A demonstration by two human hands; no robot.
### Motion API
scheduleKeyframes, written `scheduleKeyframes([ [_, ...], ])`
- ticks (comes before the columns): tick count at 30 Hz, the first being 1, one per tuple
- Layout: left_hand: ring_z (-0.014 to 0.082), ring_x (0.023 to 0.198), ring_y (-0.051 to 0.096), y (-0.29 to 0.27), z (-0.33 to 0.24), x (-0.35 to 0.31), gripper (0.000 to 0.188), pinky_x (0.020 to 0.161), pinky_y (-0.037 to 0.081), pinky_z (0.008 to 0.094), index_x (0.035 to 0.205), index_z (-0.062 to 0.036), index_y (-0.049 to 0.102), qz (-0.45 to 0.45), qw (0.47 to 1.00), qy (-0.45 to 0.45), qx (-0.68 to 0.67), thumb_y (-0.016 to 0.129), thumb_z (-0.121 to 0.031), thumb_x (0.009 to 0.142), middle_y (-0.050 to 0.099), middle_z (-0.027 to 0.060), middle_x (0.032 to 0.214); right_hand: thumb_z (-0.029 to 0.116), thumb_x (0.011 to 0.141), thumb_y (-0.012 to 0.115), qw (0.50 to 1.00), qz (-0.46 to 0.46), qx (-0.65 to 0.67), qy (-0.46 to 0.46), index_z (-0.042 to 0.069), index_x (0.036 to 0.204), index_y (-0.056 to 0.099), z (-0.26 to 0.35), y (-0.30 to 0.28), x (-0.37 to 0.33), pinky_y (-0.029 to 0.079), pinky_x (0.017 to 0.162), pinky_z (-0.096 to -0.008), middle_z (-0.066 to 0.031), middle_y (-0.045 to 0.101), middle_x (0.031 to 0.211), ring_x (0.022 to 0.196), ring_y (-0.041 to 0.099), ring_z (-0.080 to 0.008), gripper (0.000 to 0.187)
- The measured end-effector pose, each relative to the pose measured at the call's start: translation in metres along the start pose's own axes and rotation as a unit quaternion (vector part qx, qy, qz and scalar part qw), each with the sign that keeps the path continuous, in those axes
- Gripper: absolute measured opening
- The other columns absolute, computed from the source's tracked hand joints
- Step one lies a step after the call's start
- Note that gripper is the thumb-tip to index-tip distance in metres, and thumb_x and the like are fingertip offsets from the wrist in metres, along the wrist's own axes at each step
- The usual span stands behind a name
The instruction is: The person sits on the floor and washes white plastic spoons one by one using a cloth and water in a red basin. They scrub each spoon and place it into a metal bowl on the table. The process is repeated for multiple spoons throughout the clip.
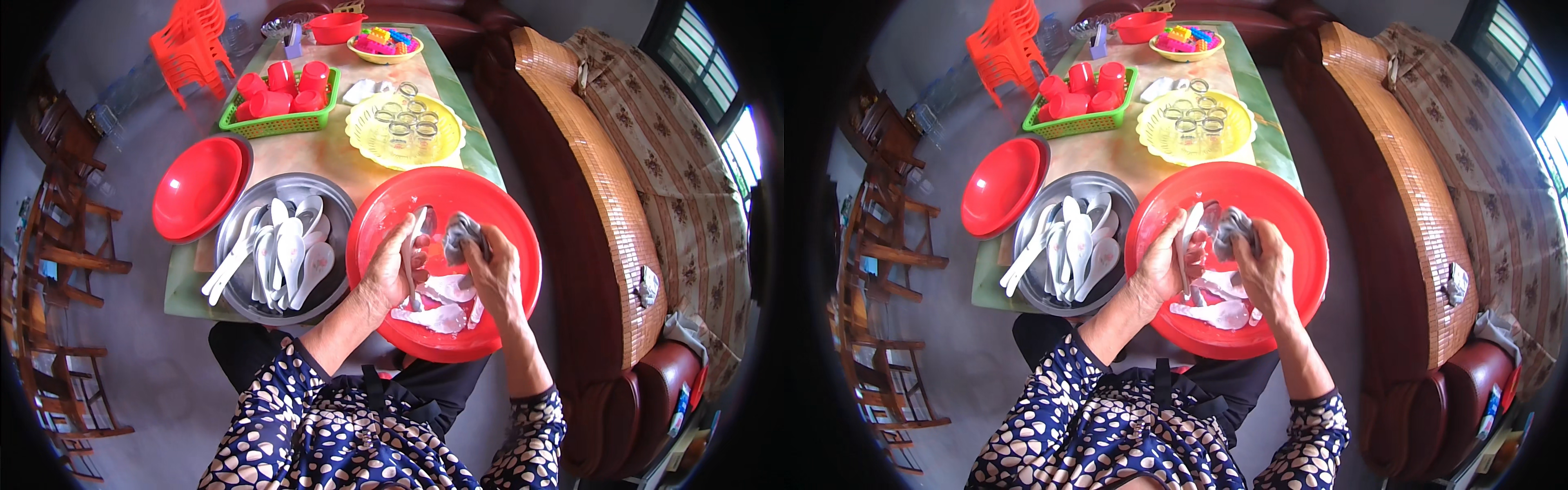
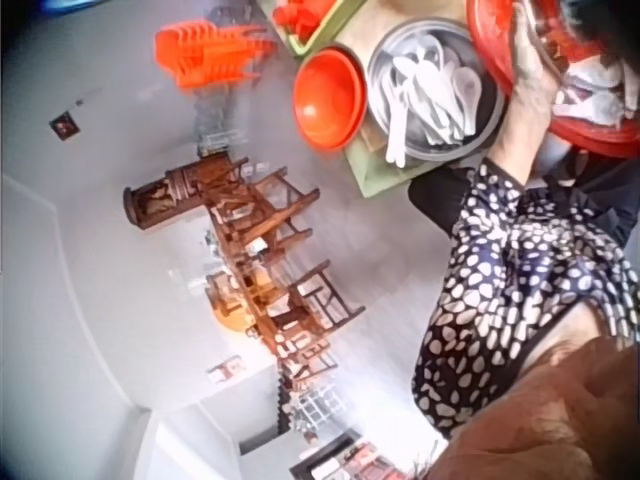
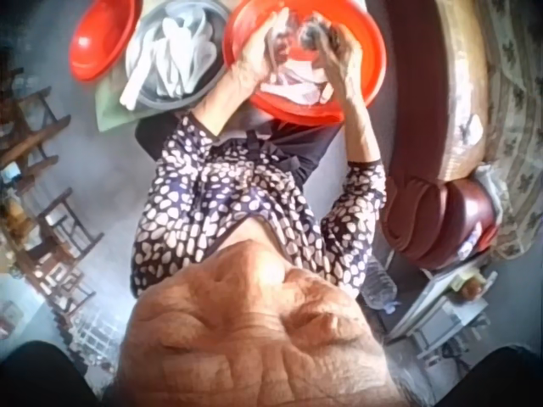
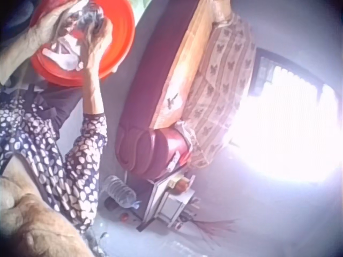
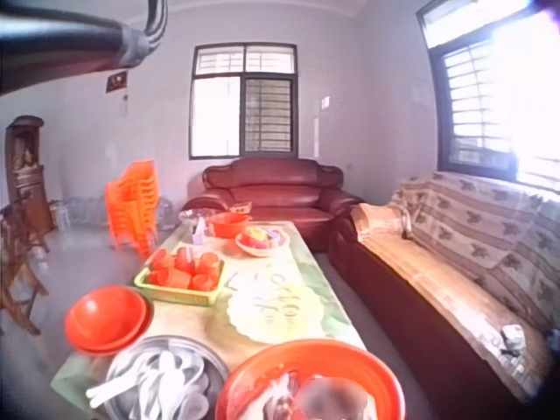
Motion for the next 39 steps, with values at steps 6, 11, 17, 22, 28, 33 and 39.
scheduleKeyframes([
  [6, 0.0078, 0.059, 0.050, 0.016, 0.000, -0.006, 0.042, 0.047, 0.041, 0.0218, 0.099, -0.0180, 0.056, 0.039, 0.998, 0.012, 0.047, 0.057, -0.056, 0.082, 0.056, -0.0047, 0.075, 0.005, 0.078, 0.062, 0.997, -0.008, -0.005, -0.077, 0.000, 0.105, 0.060, 0.007, 0.042, 0.013, 0.050, 0.066, -0.0324, -0.0156, 0.058, 0.095, 0.080, 0.062, -0.0257, 0.028],
  [11, 0.0196, 0.107, 0.054, 0.023, -0.009, -0.003, 0.049, 0.094, 0.043, 0.0352, 0.124, -0.0083, 0.047, 0.117, 0.991, 0.051, 0.037, 0.042, -0.046, 0.093, 0.056, 0.0066, 0.116, -0.002, 0.077, 0.058, 0.979, 0.038, -0.090, -0.179, -0.003, 0.103, 0.060, 0.022, 0.058, 0.006, 0.050, 0.070, -0.0306, -0.0138, 0.055, 0.096, 0.085, 0.061, -0.0246, 0.026],
  [17, 0.0187, 0.099, 0.057, 0.021, -0.004, 0.001, 0.045, 0.087, 0.047, 0.0350, 0.120, -0.0089, 0.049, 0.148, 0.988, 0.040, -0.028, 0.043, -0.044, 0.094, 0.058, 0.0071, 0.108, -0.008, 0.075, 0.055, 0.966, 0.130, -0.085, -0.207, -0.003, 0.101, 0.059, 0.028, 0.061, -0.016, 0.049, 0.074, -0.0330, -0.0133, 0.053, 0.098, 0.085, 0.059, -0.0271, 0.026],
  [22, 0.0110, 0.074, 0.054, 0.004, -0.004, 0.003, 0.049, 0.064, 0.050, 0.0268, 0.116, -0.0105, 0.050, 0.056, 0.996, 0.043, -0.046, 0.060, -0.046, 0.084, 0.053, 0.0030, 0.090, -0.009, 0.075, 0.056, 0.952, 0.153, -0.093, -0.246, -0.002, 0.100, 0.059, 0.035, 0.061, -0.040, 0.050, 0.070, -0.0371, -0.0162, 0.052, 0.097, 0.085, 0.059, -0.0343, 0.027],
  [28, 0.0140, 0.065, 0.054, 0.002, -0.009, 0.010, 0.047, 0.057, 0.049, 0.0266, 0.118, -0.0088, 0.048, 0.066, 0.996, 0.049, -0.016, 0.051, -0.045, 0.089, 0.057, 0.0084, 0.089, -0.009, 0.073, 0.057, 0.939, 0.214, -0.106, -0.248, -0.001, 0.100, 0.060, 0.036, 0.048, -0.060, 0.049, 0.070, -0.0370, -0.0147, 0.054, 0.094, 0.084, 0.060, -0.0314, 0.029],
  [33, 0.0153, 0.069, 0.061, 0.018, -0.011, 0.000, 0.039, 0.057, 0.053, 0.0265, 0.115, -0.0090, 0.052, 0.121, 0.991, 0.052, -0.014, 0.043, -0.041, 0.094, 0.062, 0.0077, 0.091, 0.001, 0.073, 0.064, 0.983, -0.006, -0.112, -0.147, -0.001, 0.098, 0.059, 0.042, 0.008, -0.019, 0.049, 0.061, -0.0359, -0.0166, 0.057, 0.082, 0.070, 0.062, -0.0297, 0.026],
  [39, 0.0190, 0.117, 0.047, 0.024, -0.004, -0.001, 0.048, 0.100, 0.036, 0.0350, 0.129, -0.0079, 0.044, 0.177, 0.983, 0.040, -0.037, 0.039, -0.041, 0.095, 0.050, 0.0075, 0.125, 0.009, 0.077, 0.060, 0.961, -0.010, -0.181, -0.208, 0.007, 0.094, 0.057, 0.037, 0.059, 0.001, 0.050, 0.065, -0.0445, -0.0174, 0.052, 0.095, 0.077, 0.059, -0.0389, 0.018],
])
Point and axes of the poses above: each hand's wrist, its own x-axis towards the middle knuckle, its own y-axis out of the palm, z = x × y, the point moved 9 cm from there along x, towards the middle knuckle
